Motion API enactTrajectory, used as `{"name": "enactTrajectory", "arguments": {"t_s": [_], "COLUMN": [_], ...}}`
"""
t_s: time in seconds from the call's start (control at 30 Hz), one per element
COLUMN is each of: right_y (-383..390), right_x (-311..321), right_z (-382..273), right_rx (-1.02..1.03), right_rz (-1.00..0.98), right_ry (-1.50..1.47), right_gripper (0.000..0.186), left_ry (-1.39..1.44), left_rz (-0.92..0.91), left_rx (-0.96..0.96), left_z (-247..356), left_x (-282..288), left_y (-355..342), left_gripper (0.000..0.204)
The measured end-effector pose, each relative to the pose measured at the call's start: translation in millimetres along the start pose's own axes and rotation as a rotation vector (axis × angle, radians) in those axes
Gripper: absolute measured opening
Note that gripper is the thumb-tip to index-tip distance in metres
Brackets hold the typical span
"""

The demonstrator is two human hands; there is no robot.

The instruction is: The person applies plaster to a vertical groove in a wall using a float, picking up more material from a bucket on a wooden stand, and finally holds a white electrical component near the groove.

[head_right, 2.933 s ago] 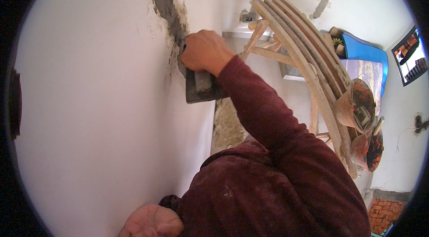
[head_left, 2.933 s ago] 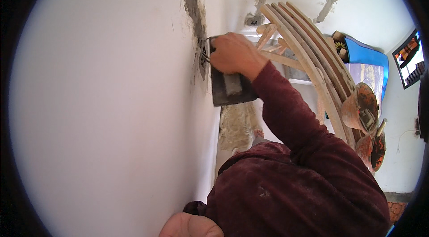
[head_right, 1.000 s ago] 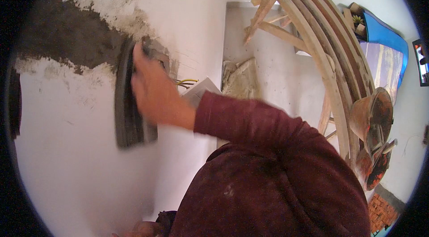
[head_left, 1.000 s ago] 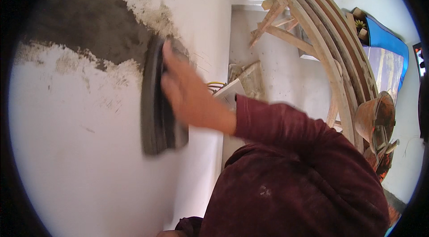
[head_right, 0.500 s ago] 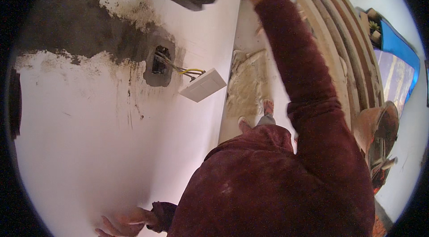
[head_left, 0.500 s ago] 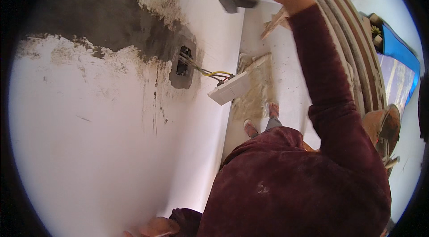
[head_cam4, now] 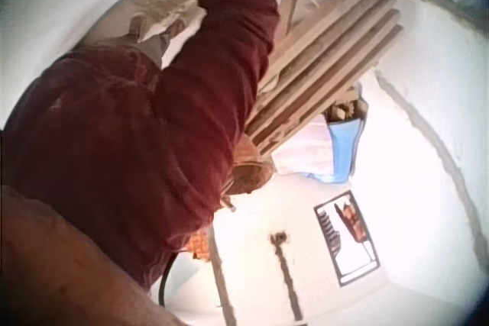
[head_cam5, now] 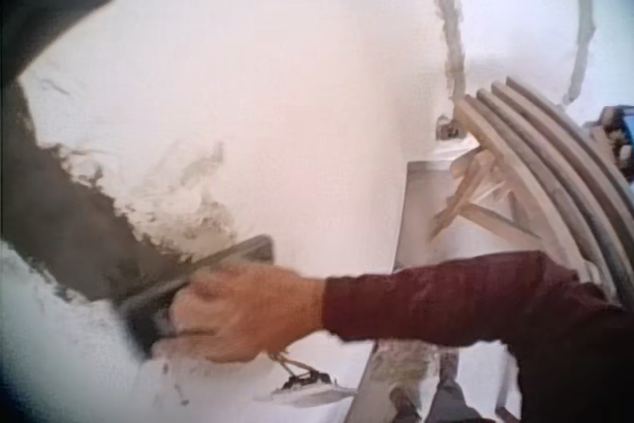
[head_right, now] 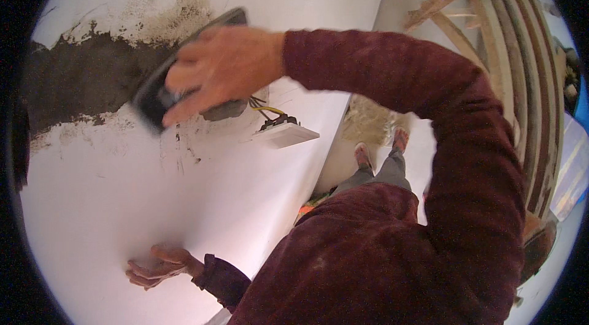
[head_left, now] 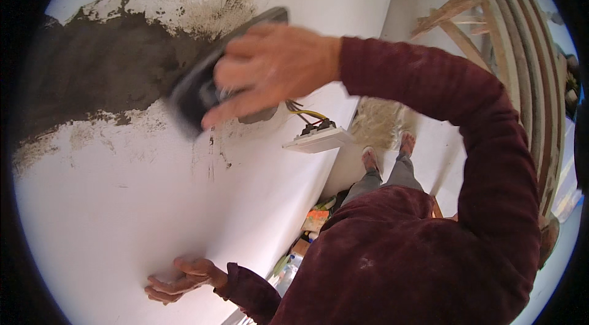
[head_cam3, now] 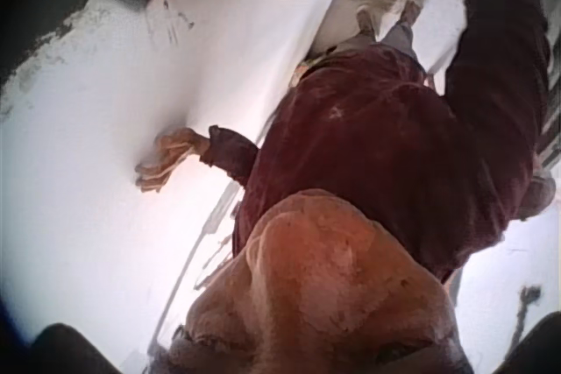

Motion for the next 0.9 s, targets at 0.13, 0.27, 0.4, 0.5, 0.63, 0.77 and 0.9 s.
{"name": "enactTrajectory", "arguments": {"t_s": [0.13, 0.27, 0.4, 0.5, 0.63, 0.77, 0.9], "right_y": [118.1, 142.3, 53.9, 33.0, 101.0, 113.5, 47.1], "right_x": [-23.3, 20.6, 10.1, -13.6, -5.3, 31.6, 5.4], "right_z": [89.0, 100.0, 20.7, 5.2, 84.5, 120.6, 18.9], "right_rx": [-0.284, -0.582, -0.199, -0.055, -0.257, -0.557, -0.012], "right_rz": [-0.259, -0.132, -0.099, -0.153, -0.112, -0.129, -0.167], "right_ry": [0.143, 0.196, -0.039, -0.009, 0.095, 0.143, -0.047], "right_gripper": [0.069, 0.052, 0.060, 0.060, 0.067, 0.041, 0.064], "left_ry": [-0.021, -0.069, -0.071, -0.159, -0.119, -0.108, -0.120], "left_rz": [-0.059, -0.066, -0.074, -0.105, -0.111, -0.112, -0.105], "left_rx": [-0.024, -0.064, -0.060, -0.006, 0.003, 0.010, 0.013], "left_z": [7.6, 12.5, 13.3, 10.0, 9.9, 6.1, 7.8], "left_x": [-12.0, 2.0, -7.5, -9.7, -6.0, -3.9, -11.2], "left_y": [-1.7, -10.7, -10.3, -7.1, -7.3, -5.8, -6.5], "left_gripper": [0.057, 0.061, 0.062, 0.063, 0.064, 0.065, 0.067]}}
Point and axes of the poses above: each hand's wrist, its own y-axis away from the middle knuckle, its own x-axis out of the back of the hand, z = x × y, the point moved 10 cm from there along -y, towards the middle knuckle, and after that the axes turned 6 degrees about y, right-handed, at the moved point
